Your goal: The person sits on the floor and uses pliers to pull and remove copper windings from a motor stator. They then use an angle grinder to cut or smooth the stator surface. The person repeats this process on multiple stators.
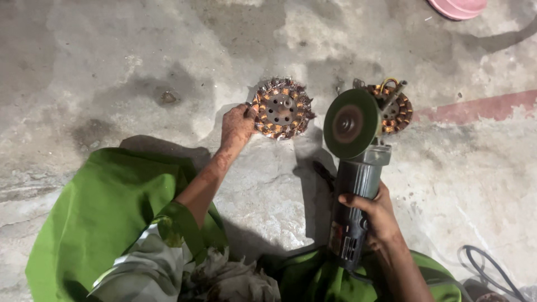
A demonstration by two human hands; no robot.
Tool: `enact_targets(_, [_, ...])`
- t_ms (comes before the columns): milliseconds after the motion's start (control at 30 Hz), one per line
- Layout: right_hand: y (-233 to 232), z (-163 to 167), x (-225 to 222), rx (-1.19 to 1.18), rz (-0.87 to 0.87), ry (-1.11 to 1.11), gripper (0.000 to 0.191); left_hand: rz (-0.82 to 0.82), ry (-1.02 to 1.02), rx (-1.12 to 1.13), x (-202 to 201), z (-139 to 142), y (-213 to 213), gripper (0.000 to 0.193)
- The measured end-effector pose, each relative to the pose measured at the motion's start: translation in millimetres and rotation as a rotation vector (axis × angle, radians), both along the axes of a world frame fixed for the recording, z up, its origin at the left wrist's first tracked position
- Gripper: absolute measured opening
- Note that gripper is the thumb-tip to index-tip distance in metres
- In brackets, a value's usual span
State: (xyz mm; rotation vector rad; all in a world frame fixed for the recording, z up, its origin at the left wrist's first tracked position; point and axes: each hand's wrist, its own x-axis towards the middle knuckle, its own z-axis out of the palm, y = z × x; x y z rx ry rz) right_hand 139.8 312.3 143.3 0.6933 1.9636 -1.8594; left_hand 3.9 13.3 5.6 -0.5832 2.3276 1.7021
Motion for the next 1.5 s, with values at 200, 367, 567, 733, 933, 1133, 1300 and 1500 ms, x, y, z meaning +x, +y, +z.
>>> enact_targets(200, [-11, -4, -5, -0.059, 0.003, -0.033, 0.058, 0.247, -0.014, 0.301, 7, -5, 11, 0.033])
enact_targets(367, [-16, -6, -11, 0.023, 0.079, -0.014, 0.062, 0.320, 0.073, 0.390, 10, -4, 17, 0.031])
enact_targets(567, [-21, -11, -12, 0.010, 0.069, -0.107, 0.069, 0.291, 0.118, 0.498, 11, 2, 22, 0.030])
enact_targets(733, [-22, -12, -13, 0.020, 0.079, -0.044, 0.067, 0.278, 0.056, 0.415, 10, 9, 23, 0.030])
enact_targets(933, [-19, -16, -14, 0.029, 0.083, -0.050, 0.067, 0.296, 0.053, 0.441, 10, 10, 25, 0.030])
enact_targets(1133, [-19, -19, -14, 0.044, 0.093, -0.079, 0.067, 0.301, 0.084, 0.495, 11, 5, 23, 0.028])
enact_targets(1300, [-19, -20, -15, 0.061, 0.088, -0.102, 0.071, 0.302, 0.087, 0.508, 12, 3, 23, 0.028])
enact_targets(1500, [-19, -23, -17, 0.086, 0.116, -0.078, 0.076, 0.320, 0.067, 0.522, 10, 1, 23, 0.027])
